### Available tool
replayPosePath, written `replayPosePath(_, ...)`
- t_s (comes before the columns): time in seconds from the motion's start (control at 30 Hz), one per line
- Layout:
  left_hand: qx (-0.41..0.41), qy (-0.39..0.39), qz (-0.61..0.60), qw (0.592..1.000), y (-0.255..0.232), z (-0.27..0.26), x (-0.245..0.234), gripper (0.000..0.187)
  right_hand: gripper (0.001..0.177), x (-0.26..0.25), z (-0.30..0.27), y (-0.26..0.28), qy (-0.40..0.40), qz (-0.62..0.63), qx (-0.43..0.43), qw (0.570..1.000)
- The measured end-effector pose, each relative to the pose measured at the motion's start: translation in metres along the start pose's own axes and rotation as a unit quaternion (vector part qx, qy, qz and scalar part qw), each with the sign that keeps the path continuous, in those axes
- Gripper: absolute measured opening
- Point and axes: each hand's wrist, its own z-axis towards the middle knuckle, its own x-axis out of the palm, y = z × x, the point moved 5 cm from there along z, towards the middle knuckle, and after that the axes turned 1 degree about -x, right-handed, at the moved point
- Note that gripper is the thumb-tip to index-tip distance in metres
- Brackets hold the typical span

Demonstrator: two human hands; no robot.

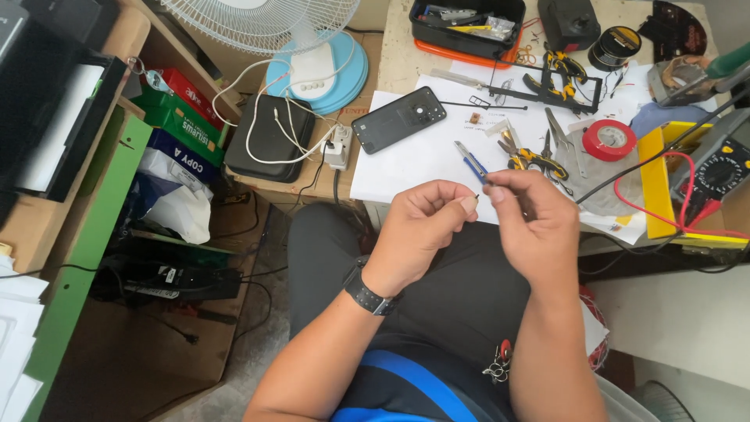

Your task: The person uses a blue utility knife to pry open the back cover of a black smartphone. They then use a small metal tool to carefully remove a tiny component from the phone's interior. Finally, they place the component onto the back cover of the phone.

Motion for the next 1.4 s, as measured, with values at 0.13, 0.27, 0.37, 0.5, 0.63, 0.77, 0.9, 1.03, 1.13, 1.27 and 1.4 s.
replayPosePath(0.13, 0.059, 0.004, 0.111, 0.992, -0.016, 0.000, -0.004, 0.011, 0.017, -0.005, -0.001, -0.008, 0.006, 0.042, -0.019, 0.999)
replayPosePath(0.27, 0.056, 0.017, 0.169, 0.984, -0.014, -0.002, -0.005, 0.011, 0.009, -0.002, -0.004, -0.012, 0.035, 0.092, 0.019, 0.995)
replayPosePath(0.37, 0.054, 0.030, 0.188, 0.980, -0.009, -0.001, -0.008, 0.013, 0.006, 0.000, -0.005, -0.012, 0.054, 0.080, 0.026, 0.995)
replayPosePath(0.5, 0.043, 0.023, 0.204, 0.978, -0.008, 0.002, -0.014, 0.016, 0.005, 0.010, -0.001, -0.011, 0.059, 0.010, 0.008, 0.998)
replayPosePath(0.63, 0.033, 0.008, 0.219, 0.975, -0.002, 0.015, -0.031, 0.015, 0.005, 0.028, 0.003, -0.012, 0.059, -0.029, 0.000, 0.998)
replayPosePath(0.77, -0.002, -0.008, 0.207, 0.978, 0.006, 0.029, -0.046, 0.014, 0.006, 0.045, 0.003, -0.019, 0.065, -0.081, -0.025, 0.994)
replayPosePath(0.9, -0.021, 0.007, 0.200, 0.980, 0.014, 0.040, -0.058, 0.016, 0.007, 0.054, 0.004, -0.026, 0.061, -0.096, -0.022, 0.993)
replayPosePath(1.03, -0.033, 0.022, 0.181, 0.983, 0.005, 0.047, -0.057, 0.022, 0.008, 0.057, 0.007, -0.034, 0.050, -0.113, -0.020, 0.992)
replayPosePath(1.13, -0.040, 0.026, 0.177, 0.983, 0.000, 0.050, -0.057, 0.027, 0.008, 0.057, 0.010, -0.038, 0.042, -0.116, -0.006, 0.992)
replayPosePath(1.27, -0.023, 0.040, 0.181, 0.982, 0.002, 0.058, -0.062, 0.024, 0.011, 0.060, 0.016, -0.039, 0.047, -0.113, 0.012, 0.992)
replayPosePath(1.4, 0.000, 0.045, 0.206, 0.977, 0.005, 0.063, -0.065, 0.021, 0.014, 0.063, 0.020, -0.040, 0.059, -0.109, 0.030, 0.992)
